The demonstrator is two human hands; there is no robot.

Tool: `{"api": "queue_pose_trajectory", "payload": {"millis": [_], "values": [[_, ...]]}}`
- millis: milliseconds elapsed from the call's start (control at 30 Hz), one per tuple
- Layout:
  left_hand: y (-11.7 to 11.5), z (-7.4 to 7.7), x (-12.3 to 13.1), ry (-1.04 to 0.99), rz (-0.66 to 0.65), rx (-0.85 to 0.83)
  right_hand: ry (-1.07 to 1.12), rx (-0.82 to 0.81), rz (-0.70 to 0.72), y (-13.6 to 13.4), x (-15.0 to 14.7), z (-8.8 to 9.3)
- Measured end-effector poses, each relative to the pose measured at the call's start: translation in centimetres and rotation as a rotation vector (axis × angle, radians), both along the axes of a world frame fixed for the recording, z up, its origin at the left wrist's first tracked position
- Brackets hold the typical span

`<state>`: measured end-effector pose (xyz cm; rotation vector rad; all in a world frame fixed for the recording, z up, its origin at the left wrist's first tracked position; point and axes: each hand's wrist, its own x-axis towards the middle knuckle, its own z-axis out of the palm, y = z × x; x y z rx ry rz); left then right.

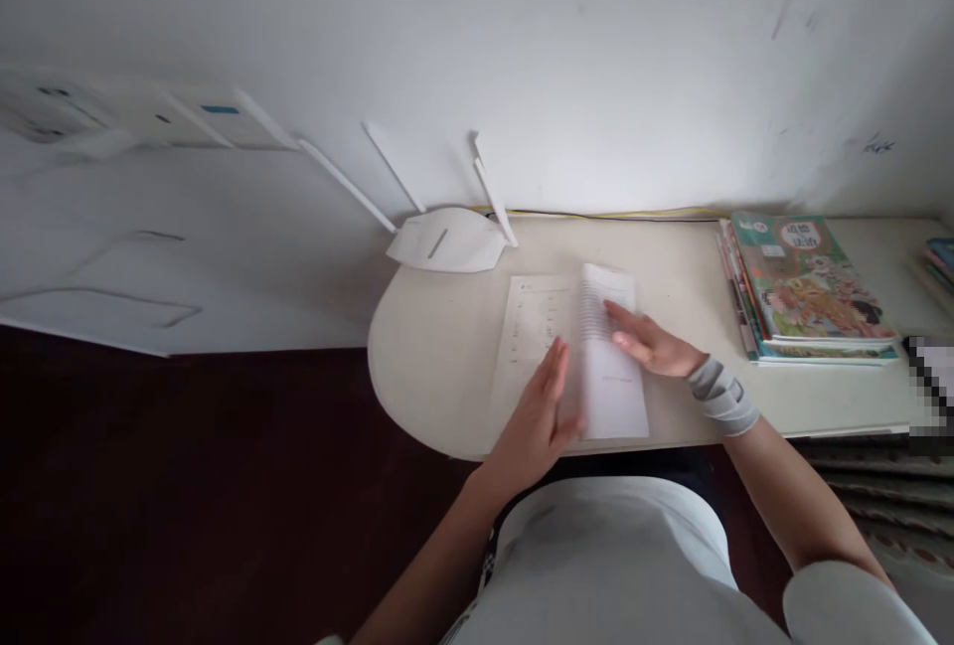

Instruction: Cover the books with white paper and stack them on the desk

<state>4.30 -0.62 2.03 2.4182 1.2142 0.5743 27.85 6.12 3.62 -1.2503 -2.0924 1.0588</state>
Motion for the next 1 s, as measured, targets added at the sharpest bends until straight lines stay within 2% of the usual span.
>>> {"api": "queue_pose_trajectory", "payload": {"millis": [67,133,233,300,400,500,567,600,667,733,800,867,900,1000], "values": [[-0.4,0.8,0.3,-0.023,-0.097,0.027,0.037,-0.026,0.079,0.0,-2.5,0.6],[-0.7,1.3,0.6,0.050,-0.167,0.059,-0.005,-0.013,0.122,0.4,-4.8,1.2],[-1.0,1.2,0.7,0.150,-0.175,0.037,-0.124,0.081,0.140,0.5,-7.3,2.4],[-1.3,0.8,0.6,0.127,-0.163,0.001,-0.168,0.197,0.108,0.2,-8.0,3.5],[-2.1,0.3,0.2,0.009,-0.091,-0.021,-0.106,0.444,-0.116,-0.5,-6.8,5.1],[-3.2,-0.2,-0.1,-0.124,0.048,-0.049,0.112,0.607,-0.513,-0.8,-3.9,5.6],[-3.8,-0.6,-0.3,-0.181,0.121,-0.079,0.261,0.532,-0.689,-0.6,-2.3,5.0],[-4.0,-0.7,-0.4,-0.193,0.143,-0.094,0.319,0.409,-0.696,-0.5,-1.9,4.4],[-4.3,-0.7,-0.6,-0.189,0.144,-0.117,0.436,0.083,-0.576,-0.3,-2.2,3.3],[-4.1,-0.3,-1.2,-0.162,0.090,-0.129,0.572,-0.106,-0.454,-0.1,-3.3,2.6],[-3.5,0.3,-2.4,-0.142,0.004,-0.142,0.664,-0.056,-0.458,-0.2,-4.5,2.4],[-2.2,0.8,-4.2,-0.162,0.011,-0.154,0.651,0.051,-0.514,-0.3,-4.9,2.4],[-1.2,0.9,-5.4,-0.194,0.092,-0.161,0.628,0.072,-0.542,-0.5,-4.6,2.3],[2.7,0.7,-8.9,-0.344,0.545,-0.194,0.631,-0.004,-0.625,-1.3,-2.3,1.4]]}}
